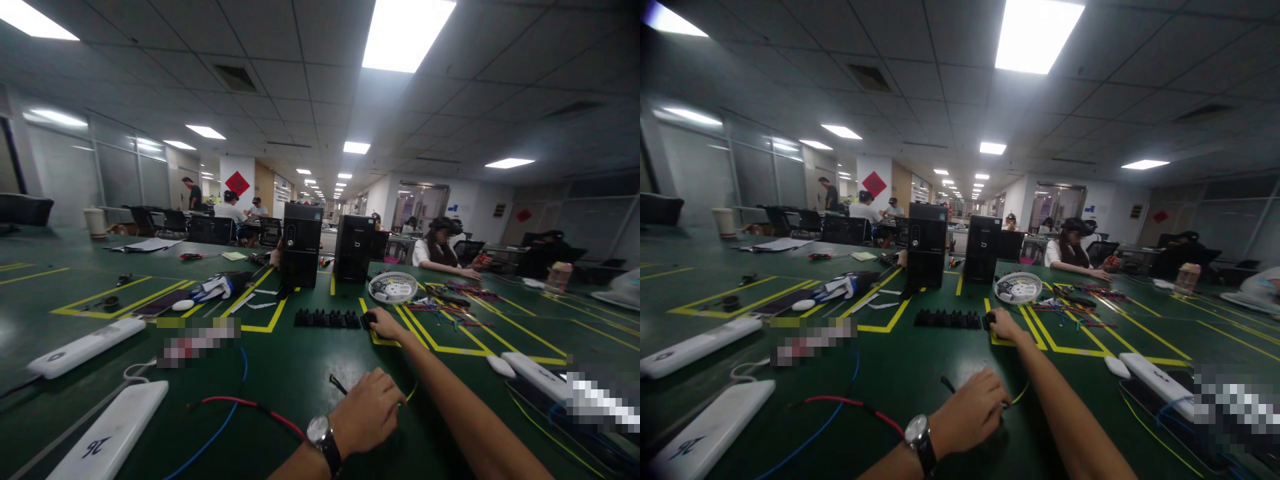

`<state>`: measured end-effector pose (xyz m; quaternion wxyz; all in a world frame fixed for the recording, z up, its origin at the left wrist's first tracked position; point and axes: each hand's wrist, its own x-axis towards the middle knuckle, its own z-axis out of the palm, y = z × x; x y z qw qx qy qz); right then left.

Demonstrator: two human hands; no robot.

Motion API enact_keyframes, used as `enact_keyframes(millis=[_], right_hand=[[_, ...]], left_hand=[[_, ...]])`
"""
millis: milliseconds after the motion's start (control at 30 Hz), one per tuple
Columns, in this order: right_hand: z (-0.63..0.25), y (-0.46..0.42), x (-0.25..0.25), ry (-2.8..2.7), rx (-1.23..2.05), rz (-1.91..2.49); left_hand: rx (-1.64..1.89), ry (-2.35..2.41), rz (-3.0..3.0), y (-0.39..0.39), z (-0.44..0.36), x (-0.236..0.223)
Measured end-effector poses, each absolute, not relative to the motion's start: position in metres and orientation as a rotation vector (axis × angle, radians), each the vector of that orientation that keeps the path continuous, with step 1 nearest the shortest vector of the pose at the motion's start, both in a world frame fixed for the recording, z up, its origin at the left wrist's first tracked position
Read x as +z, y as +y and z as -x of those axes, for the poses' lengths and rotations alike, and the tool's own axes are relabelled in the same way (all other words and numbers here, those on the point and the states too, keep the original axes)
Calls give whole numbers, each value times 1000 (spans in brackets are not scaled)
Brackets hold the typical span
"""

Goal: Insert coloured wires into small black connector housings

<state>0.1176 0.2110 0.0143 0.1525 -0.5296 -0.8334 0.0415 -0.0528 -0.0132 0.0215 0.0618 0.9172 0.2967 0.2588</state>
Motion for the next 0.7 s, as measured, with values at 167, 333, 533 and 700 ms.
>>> enact_keyframes(millis=[167, 333, 533, 700], right_hand=[[-112, 216, 10, -2406, 125, 1508], [-108, 208, 13, -2386, 118, 1493], [-95, 168, 39, -2240, 6, 1469], [-80, 81, 37, -2523, 289, 1174]], left_hand=[[731, 911, -2802, -12, 56, 23], [762, 872, -2849, -9, 57, 21], [910, 766, -2938, -5, 59, 20], [1031, 528, -3112, -16, 51, 27]])
